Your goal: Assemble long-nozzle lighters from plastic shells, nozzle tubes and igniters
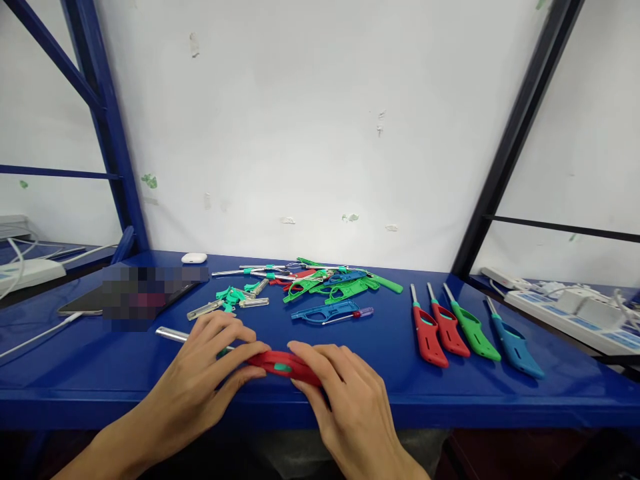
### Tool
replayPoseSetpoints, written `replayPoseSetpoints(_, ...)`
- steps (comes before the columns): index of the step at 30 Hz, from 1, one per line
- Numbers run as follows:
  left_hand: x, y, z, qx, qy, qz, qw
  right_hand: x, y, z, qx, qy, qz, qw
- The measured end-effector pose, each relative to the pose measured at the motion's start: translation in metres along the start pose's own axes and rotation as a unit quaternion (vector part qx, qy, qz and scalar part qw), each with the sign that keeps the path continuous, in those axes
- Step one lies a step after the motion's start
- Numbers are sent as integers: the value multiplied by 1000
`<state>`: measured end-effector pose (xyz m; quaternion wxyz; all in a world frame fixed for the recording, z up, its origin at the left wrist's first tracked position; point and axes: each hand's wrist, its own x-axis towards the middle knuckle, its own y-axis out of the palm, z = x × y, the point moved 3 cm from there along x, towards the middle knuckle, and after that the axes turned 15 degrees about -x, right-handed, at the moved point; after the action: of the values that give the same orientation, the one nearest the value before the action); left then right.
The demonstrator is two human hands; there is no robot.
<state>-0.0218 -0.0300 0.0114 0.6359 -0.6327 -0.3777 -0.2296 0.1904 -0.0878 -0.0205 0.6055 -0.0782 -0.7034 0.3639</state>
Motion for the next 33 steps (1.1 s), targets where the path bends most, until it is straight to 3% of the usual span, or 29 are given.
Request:
replayPoseSetpoints(9,0,-3,-3,-4,18,-23,1000,8,-8,2,44,2,130,991)
replayPoseSetpoints(15,-1,-4,-2,-22,8,-38,999,4,-4,0,20,-64,38,997)
replayPoseSetpoints(21,0,-3,-4,1,22,-21,1000,4,-2,4,29,-95,14,995)
replayPoseSetpoints(25,0,-3,-3,18,31,-23,999,5,-6,4,57,-70,27,996)
replayPoseSetpoints(27,-2,-4,-3,28,39,-29,998,6,-11,-1,86,-7,57,995)
replayPoseSetpoints(30,-7,-4,-3,42,62,-38,996,8,-21,-13,176,141,144,964)
replayPoseSetpoints(33,-9,-3,-4,53,88,-58,993,11,-25,-20,357,236,274,861)
